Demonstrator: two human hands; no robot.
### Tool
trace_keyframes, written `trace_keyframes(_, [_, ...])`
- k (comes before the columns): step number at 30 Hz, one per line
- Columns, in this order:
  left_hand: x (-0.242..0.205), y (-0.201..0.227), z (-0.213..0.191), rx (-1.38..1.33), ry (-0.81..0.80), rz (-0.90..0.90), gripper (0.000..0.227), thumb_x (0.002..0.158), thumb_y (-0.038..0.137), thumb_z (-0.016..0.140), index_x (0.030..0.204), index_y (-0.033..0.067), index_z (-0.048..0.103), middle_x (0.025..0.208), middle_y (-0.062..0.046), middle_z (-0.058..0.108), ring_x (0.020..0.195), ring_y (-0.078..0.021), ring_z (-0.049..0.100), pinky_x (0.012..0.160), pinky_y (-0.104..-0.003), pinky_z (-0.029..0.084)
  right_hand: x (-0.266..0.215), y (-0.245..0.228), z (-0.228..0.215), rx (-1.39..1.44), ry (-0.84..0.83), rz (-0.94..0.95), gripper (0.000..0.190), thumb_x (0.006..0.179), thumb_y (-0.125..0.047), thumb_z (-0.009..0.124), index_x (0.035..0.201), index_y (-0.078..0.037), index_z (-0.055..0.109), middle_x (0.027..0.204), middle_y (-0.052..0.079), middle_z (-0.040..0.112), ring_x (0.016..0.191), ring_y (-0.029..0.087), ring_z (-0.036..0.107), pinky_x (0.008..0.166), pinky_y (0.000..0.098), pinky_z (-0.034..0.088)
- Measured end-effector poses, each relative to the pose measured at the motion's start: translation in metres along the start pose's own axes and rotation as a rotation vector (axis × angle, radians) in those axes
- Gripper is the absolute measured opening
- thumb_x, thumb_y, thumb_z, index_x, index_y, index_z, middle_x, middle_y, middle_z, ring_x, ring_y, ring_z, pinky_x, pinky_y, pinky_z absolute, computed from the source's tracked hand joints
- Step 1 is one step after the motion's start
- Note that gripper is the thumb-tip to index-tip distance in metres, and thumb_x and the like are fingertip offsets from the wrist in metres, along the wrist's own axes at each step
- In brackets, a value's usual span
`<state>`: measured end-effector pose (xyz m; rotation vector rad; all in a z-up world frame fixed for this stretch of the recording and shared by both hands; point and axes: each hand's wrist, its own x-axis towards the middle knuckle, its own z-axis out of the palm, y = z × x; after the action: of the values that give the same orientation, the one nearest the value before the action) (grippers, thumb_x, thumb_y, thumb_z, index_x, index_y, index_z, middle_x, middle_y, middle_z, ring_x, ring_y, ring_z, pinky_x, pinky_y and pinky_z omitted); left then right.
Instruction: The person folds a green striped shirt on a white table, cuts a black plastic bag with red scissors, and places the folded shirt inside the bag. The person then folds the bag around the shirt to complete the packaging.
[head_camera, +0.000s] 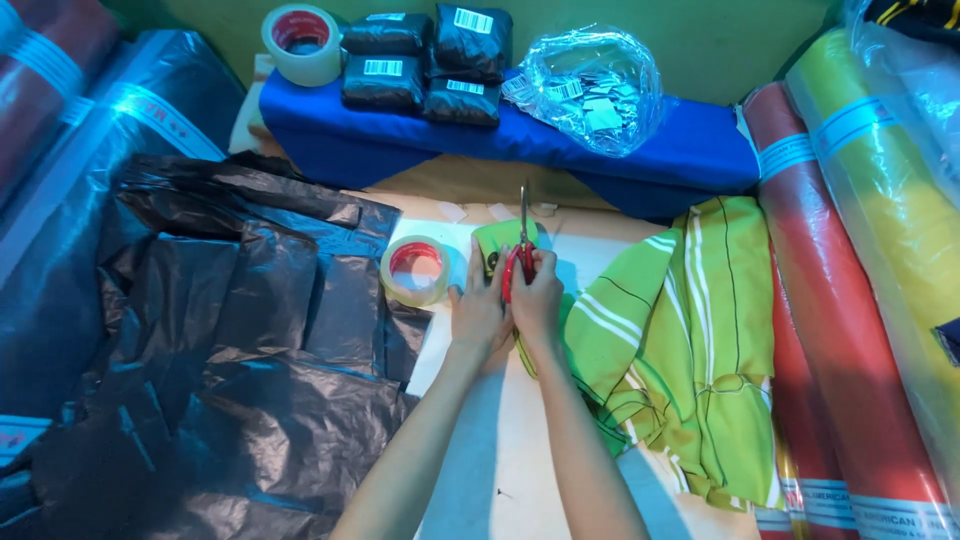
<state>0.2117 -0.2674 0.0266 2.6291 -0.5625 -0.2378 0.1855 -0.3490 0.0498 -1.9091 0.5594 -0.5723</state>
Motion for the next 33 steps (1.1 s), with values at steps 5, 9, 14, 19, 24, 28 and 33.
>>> trace_keyframes(5, [-0.081, -0.012, -0.016, 0.043, 0.077, 0.112, 0.078, 0.091, 0.021, 0.061, 0.158, 0.0147, 0.023, 0.161, -0.022, 0.023, 0.156, -0.0355, 0.020, 0.112, -0.051, 0.031, -0.038, 0.023, -0.015, 0.070, -0.008, 0.091, 0.040, 0.093, -0.023, 0.071, 0.121, -0.001, 0.053, 0.102, 0.027, 0.071, 0.103, 0.044, 0.068, 0.080, 0.0480, 0.056])
trace_keyframes(9, [-0.205, -0.027, -0.059, -0.151, 0.491, 0.228, 0.047, 0.074, 0.007, 0.064, 0.121, 0.0088, 0.065, 0.131, -0.011, 0.060, 0.115, -0.0334, 0.057, 0.097, -0.043, 0.044, -0.097, 0.031, -0.021, 0.141, -0.237, 0.166, 0.048, 0.081, -0.021, 0.081, 0.111, 0.002, 0.052, 0.088, 0.013, 0.071, 0.068, 0.019, 0.066, 0.063, 0.0298, 0.055])
trace_keyframes(14, [-0.270, -0.093, -0.049, 0.013, 0.579, -0.009, 0.054, 0.079, 0.018, 0.067, 0.132, 0.0078, 0.058, 0.142, -0.017, 0.051, 0.130, -0.0367, 0.047, 0.103, -0.046, 0.037, -0.181, -0.015, 0.015, -0.006, -0.385, 0.105, 0.053, 0.079, -0.030, 0.087, 0.107, -0.003, 0.052, 0.092, 0.010, 0.077, 0.073, 0.020, 0.074, 0.065, 0.0318, 0.058])
trace_keyframes(19, [-0.279, -0.135, -0.023, 0.200, 0.563, -0.100, 0.066, 0.089, 0.041, 0.064, 0.143, 0.0046, 0.053, 0.155, -0.028, 0.038, 0.143, -0.0458, 0.036, 0.110, -0.054, 0.032, -0.206, -0.040, 0.047, -0.261, -0.346, 0.035, 0.047, 0.083, -0.031, 0.082, 0.107, -0.011, 0.047, 0.087, 0.010, 0.074, 0.072, 0.031, 0.072, 0.069, 0.0442, 0.055])
trace_keyframes(24, [-0.291, -0.117, -0.062, 0.065, 0.327, -0.161, 0.054, 0.098, 0.037, 0.061, 0.144, 0.0100, 0.055, 0.155, -0.025, 0.039, 0.149, -0.0404, 0.032, 0.116, -0.054, 0.027, -0.223, -0.077, 0.048, -0.178, -0.295, 0.086, 0.029, 0.092, -0.019, 0.074, 0.110, -0.007, 0.054, 0.098, 0.017, 0.078, 0.102, 0.039, 0.073, 0.081, 0.0484, 0.059])
trace_keyframes(28, [-0.292, -0.123, -0.079, -0.062, 0.348, -0.136, 0.049, 0.101, 0.032, 0.059, 0.143, 0.0082, 0.055, 0.150, -0.025, 0.042, 0.147, -0.0411, 0.035, 0.115, -0.055, 0.029, -0.221, -0.084, 0.047, -0.113, -0.211, -0.017, 0.030, 0.090, -0.003, 0.075, 0.113, -0.002, 0.056, 0.107, 0.026, 0.075, 0.106, 0.047, 0.070, 0.077, 0.0476, 0.062])
trace_keyframes(33, [-0.287, -0.130, -0.118, -0.133, 0.536, -0.144, 0.035, 0.101, 0.021, 0.060, 0.134, 0.0102, 0.063, 0.135, -0.019, 0.059, 0.134, -0.0339, 0.053, 0.109, -0.048, 0.042, -0.207, -0.076, 0.050, 0.189, -0.292, 0.018, 0.039, 0.085, -0.001, 0.079, 0.117, -0.001, 0.058, 0.111, 0.028, 0.071, 0.105, 0.048, 0.070, 0.084, 0.0499, 0.058])
